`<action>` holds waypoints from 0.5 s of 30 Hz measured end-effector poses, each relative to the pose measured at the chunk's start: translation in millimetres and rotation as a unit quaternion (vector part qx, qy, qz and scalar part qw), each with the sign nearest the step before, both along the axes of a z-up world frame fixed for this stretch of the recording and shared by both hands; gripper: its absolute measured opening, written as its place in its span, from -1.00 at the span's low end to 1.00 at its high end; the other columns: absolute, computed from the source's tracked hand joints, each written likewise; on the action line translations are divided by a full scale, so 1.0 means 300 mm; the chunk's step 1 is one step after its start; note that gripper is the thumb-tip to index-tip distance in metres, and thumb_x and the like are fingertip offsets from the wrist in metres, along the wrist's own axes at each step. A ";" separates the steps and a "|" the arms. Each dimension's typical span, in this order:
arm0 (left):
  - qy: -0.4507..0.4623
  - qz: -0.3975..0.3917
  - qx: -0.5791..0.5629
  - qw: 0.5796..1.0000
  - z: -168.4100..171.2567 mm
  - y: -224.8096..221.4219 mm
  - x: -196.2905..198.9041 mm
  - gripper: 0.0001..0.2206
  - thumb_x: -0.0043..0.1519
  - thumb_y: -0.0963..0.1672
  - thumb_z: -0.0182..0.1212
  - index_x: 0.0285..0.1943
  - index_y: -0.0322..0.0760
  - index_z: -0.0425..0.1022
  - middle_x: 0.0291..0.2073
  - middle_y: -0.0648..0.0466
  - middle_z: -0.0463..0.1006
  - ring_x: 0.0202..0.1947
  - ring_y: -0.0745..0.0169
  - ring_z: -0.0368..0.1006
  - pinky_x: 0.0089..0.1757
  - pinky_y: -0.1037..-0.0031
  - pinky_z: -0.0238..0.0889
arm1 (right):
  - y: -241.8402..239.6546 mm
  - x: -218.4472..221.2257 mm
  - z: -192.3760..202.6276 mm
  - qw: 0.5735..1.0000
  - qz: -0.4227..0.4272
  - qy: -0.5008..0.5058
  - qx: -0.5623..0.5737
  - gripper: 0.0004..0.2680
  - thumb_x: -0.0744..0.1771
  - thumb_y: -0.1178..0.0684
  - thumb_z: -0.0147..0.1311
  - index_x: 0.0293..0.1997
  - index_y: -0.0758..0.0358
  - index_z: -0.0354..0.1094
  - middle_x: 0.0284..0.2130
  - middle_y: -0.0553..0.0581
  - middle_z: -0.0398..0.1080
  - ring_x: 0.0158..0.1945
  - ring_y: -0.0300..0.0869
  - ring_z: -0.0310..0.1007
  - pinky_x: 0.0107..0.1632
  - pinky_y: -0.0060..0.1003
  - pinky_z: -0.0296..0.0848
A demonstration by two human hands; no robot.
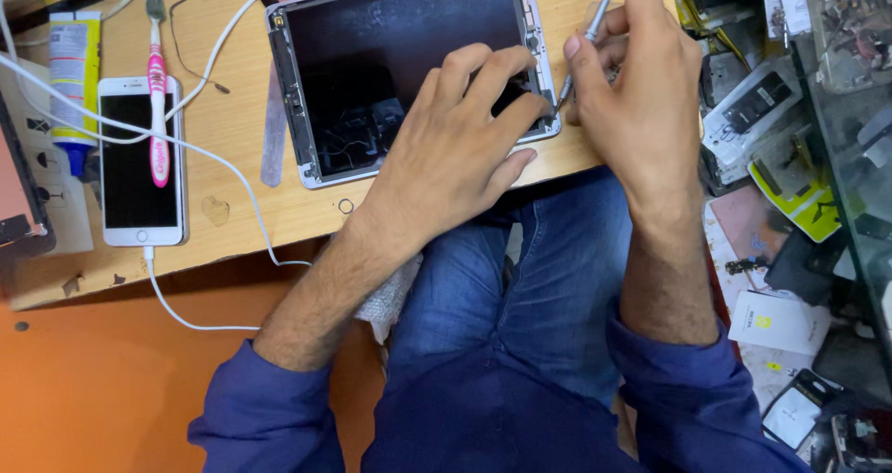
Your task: The person uses a screwdriver to remove screws from a disassembled tablet, then wipes the screen with a white cloth. The tablet remains open on the workbench throughout.
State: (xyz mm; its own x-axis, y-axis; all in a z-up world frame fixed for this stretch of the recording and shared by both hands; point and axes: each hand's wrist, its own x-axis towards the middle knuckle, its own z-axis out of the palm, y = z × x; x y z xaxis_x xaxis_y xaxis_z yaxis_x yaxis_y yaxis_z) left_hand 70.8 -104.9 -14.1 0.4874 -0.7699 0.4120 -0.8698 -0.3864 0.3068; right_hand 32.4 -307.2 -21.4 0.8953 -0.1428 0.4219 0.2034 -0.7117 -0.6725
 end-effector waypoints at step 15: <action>0.003 -0.097 0.036 0.995 0.004 -0.010 0.117 -0.66 0.17 -0.09 0.45 0.05 -0.27 0.51 0.20 -0.04 0.34 0.22 -0.10 0.21 0.23 0.15 0.24 | 0.003 0.050 0.068 0.989 0.019 0.131 0.068 -0.71 0.40 0.28 0.13 0.27 0.37 0.21 -0.32 0.21 0.47 -0.53 -0.16 0.60 -0.51 -0.31 0.52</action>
State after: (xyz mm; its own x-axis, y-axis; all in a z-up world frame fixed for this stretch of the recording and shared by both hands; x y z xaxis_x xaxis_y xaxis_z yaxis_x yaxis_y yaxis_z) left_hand 105.9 -107.9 -13.0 0.3283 -0.8769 0.3510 -0.9287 -0.2319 0.2892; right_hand 47.3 -306.4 -1.2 0.9773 -0.1462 0.1536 0.0342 -0.6061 -0.7946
